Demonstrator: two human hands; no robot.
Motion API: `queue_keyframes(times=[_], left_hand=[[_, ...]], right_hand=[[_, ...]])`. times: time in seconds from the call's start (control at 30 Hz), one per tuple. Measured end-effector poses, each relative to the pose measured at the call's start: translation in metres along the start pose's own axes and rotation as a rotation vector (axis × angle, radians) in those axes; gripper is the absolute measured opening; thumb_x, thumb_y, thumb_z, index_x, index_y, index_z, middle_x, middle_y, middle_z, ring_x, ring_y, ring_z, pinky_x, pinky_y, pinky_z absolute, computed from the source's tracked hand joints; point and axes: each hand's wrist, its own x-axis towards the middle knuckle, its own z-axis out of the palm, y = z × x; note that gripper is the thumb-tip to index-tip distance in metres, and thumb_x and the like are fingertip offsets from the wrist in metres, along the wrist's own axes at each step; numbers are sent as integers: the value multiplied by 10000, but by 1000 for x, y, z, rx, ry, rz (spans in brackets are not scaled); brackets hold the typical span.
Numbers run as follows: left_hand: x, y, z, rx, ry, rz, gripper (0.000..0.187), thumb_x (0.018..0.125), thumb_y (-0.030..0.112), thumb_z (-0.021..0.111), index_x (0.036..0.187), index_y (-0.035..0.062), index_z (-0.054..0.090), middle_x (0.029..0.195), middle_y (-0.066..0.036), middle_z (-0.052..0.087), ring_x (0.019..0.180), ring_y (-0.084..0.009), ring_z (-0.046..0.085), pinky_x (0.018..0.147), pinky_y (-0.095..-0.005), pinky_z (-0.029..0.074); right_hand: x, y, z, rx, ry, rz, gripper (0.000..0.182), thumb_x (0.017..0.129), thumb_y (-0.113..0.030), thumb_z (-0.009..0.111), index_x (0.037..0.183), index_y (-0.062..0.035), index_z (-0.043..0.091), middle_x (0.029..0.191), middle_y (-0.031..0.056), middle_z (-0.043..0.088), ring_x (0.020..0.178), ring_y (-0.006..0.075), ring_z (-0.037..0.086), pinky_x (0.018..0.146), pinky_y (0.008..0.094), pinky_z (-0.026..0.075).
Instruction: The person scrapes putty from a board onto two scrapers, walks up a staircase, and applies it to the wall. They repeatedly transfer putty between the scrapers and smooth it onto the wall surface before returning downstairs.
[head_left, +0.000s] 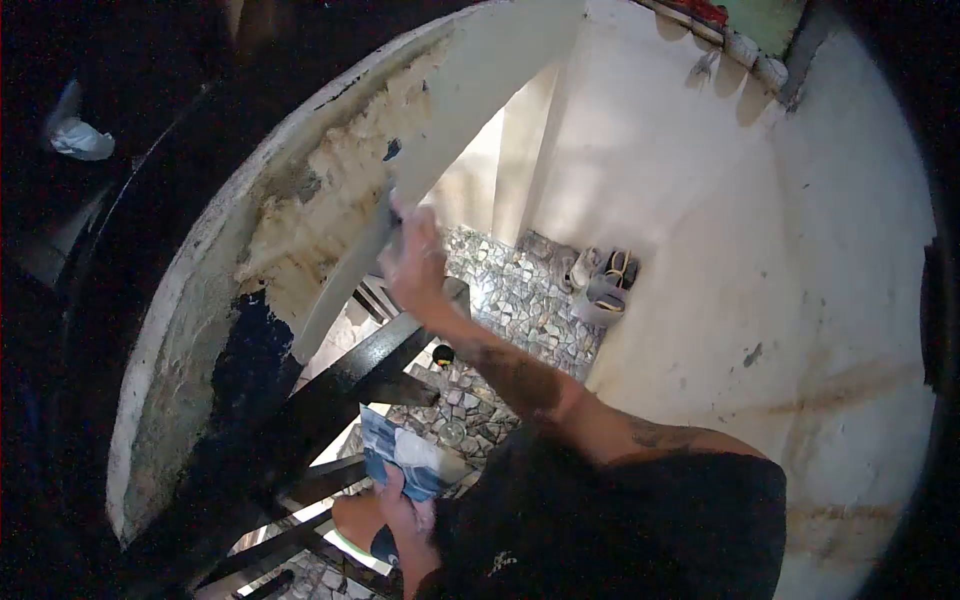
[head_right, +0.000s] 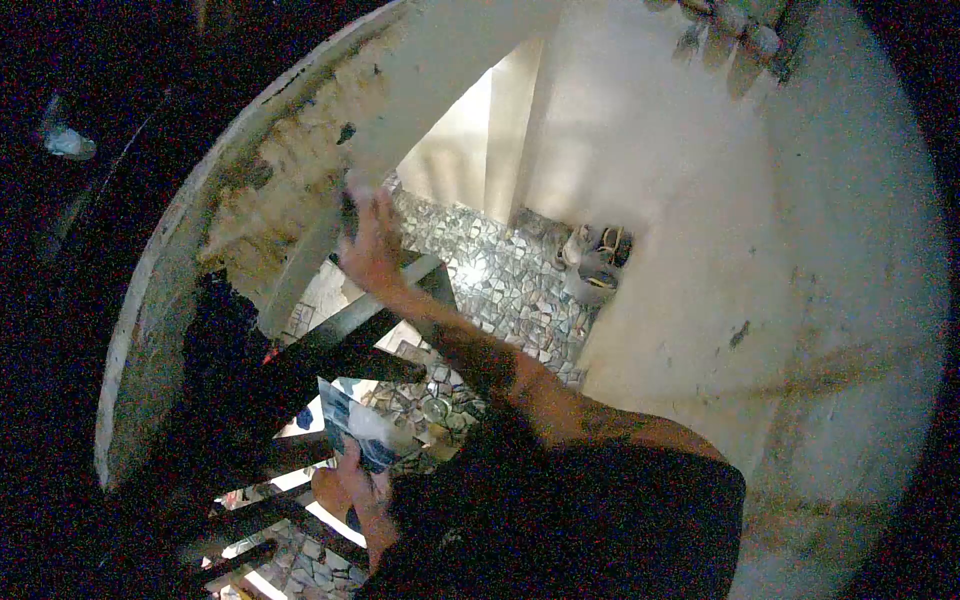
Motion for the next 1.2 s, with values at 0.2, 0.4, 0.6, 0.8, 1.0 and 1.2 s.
queue_keyframes(times=[0.2,0.4,0.6,0.8,1.0,1.2], left_hand=[[3,5,-2,-84,-4,50,461,871,136,550,1274,7,365,1165,-110,520,1050,-245,532,916,-381,435],[20,16,31,-17,78,155,375,887,159,533,1221,11,449,1141,-101,548,1024,-227,553,873,-368,467],[45,12,42,55,133,134,330,867,110,576,1160,5,469,1066,-76,568,936,-162,576,806,-317,489],[28,16,69,299,318,79,253,867,72,550,1098,-25,524,1069,-99,569,962,-195,563,848,-302,441],[-14,25,45,532,217,238,359,823,116,512,1149,-31,478,1042,-143,557,890,-211,564,797,-333,455],[-21,26,60,306,17,296,513,854,290,497,1235,-36,392,1065,-176,526,903,-224,540,752,-363,467]], right_hand=[[-27,-16,-55,673,-578,-124,552,739,-7,570,1268,-29,413,1147,128,481,1098,266,471,937,347,366],[-62,8,-134,959,-669,483,543,756,-129,664,1237,-6,443,1218,101,465,1132,193,459,986,336,350],[-86,5,-143,1060,-751,317,408,790,-71,609,1167,-35,459,1089,122,521,989,227,523,851,337,432],[-104,25,-155,758,-898,-47,340,821,-5,537,1145,-72,457,1109,166,480,1028,270,496,867,388,409],[-40,180,-145,317,-600,-67,458,845,-101,569,1267,-57,396,1149,93,480,1062,201,478,875,340,409],[208,355,-92,643,210,343,528,690,65,401,1207,-39,424,1027,88,557,905,192,573,781,300,496]])
